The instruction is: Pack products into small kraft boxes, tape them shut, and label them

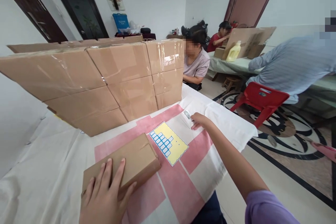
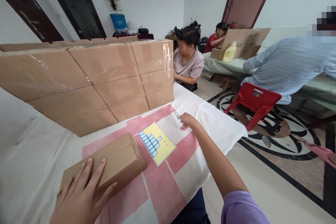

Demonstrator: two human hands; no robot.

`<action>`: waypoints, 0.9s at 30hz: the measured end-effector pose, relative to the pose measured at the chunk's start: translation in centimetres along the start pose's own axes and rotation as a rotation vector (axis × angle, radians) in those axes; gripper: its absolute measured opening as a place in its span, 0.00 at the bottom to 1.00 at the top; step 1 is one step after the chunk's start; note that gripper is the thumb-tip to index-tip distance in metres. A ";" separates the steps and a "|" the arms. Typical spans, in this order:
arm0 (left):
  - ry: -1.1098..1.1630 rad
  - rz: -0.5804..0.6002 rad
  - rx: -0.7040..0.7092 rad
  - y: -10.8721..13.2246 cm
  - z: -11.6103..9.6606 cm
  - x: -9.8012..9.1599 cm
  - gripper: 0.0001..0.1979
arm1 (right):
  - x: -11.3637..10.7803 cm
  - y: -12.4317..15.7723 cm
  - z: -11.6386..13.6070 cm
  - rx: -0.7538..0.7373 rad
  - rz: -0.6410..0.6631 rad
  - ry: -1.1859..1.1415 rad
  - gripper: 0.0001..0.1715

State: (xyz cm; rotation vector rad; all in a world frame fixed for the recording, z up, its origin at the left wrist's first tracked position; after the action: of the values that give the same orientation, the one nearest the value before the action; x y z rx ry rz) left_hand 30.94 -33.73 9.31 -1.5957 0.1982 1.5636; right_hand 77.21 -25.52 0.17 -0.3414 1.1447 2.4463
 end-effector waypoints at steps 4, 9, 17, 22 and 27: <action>0.037 0.001 -0.019 0.1 0.1 0.0 0.32 | 0.1 0.5 -1.0 0.055 0.036 -0.038 0.21; 0.076 -0.017 -0.034 0.4 0.1 0.0 0.34 | -0.1 1.2 -1.5 -0.054 0.033 -0.117 0.18; 0.126 -0.012 -0.068 0.6 0.2 0.1 0.36 | -0.2 2.9 -2.4 -0.277 0.036 -0.288 0.02; 0.128 0.000 -0.068 0.6 0.2 0.2 0.36 | -0.4 2.7 -3.2 -0.327 0.017 -0.394 0.08; 0.085 0.003 -0.031 0.2 -0.2 -0.2 0.37 | -0.2 2.9 -3.4 -0.346 0.007 -0.454 0.12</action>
State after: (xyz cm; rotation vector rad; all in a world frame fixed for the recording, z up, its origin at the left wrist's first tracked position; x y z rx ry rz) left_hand 30.88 -34.07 9.40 -1.6877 0.2240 1.5094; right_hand 76.21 -29.91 0.03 0.1216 0.5348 2.5409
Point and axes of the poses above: each hand's wrist, its own y-axis away from the middle knuckle, its own x-axis out of the palm, z = x × y, the point moved 9 cm from there along -y, towards the middle knuckle, and after that the axes turned 14 degrees about x, right-handed, at the moved point
